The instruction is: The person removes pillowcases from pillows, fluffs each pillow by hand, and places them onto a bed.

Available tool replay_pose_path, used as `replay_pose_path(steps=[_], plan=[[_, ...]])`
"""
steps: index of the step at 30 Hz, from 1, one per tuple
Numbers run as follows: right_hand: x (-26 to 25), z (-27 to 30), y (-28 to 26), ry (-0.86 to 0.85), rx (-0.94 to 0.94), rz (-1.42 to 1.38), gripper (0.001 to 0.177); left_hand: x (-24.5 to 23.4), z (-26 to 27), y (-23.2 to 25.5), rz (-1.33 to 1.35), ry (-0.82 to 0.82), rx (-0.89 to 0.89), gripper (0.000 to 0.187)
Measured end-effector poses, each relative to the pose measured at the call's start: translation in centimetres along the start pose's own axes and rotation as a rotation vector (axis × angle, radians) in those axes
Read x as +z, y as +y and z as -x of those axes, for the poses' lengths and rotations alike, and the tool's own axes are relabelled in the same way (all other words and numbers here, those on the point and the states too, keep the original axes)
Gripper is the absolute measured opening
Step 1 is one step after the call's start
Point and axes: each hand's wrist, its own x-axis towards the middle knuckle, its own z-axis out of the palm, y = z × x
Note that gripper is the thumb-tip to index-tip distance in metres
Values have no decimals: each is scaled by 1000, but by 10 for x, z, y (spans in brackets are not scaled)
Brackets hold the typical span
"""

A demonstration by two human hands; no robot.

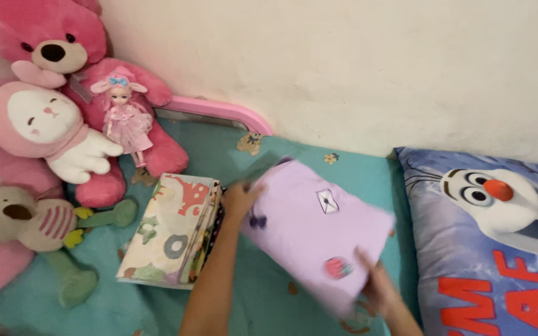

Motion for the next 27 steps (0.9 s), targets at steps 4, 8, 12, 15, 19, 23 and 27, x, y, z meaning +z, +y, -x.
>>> replay_pose_path(steps=[4, 8, 12, 15, 19, 23, 27], plan=[[-42, 0, 55, -344, 135, 723, 79, 4, 15, 2, 114, 422, 316, 61], [-70, -66, 22, -428, -218, 1173, 88, 34, 116, -68, -112, 163, -52, 90], [-17, -98, -14, -20, -84, 905, 99, 63, 189, -96, 284, -96, -446, 100], [25, -93, 5, -231, -73, 735, 94, 66, 199, -92, 354, -120, -415, 106], [47, -80, -5, -347, 98, 378, 80, 29, 185, -67, 663, -264, -431, 99], [79, -42, -30, -435, -54, 164, 72, -48, 167, -27, 852, -275, -89, 105], [145, -11, -46, -336, -199, 245, 62, -156, 145, -27, 458, -172, -131, 104]])
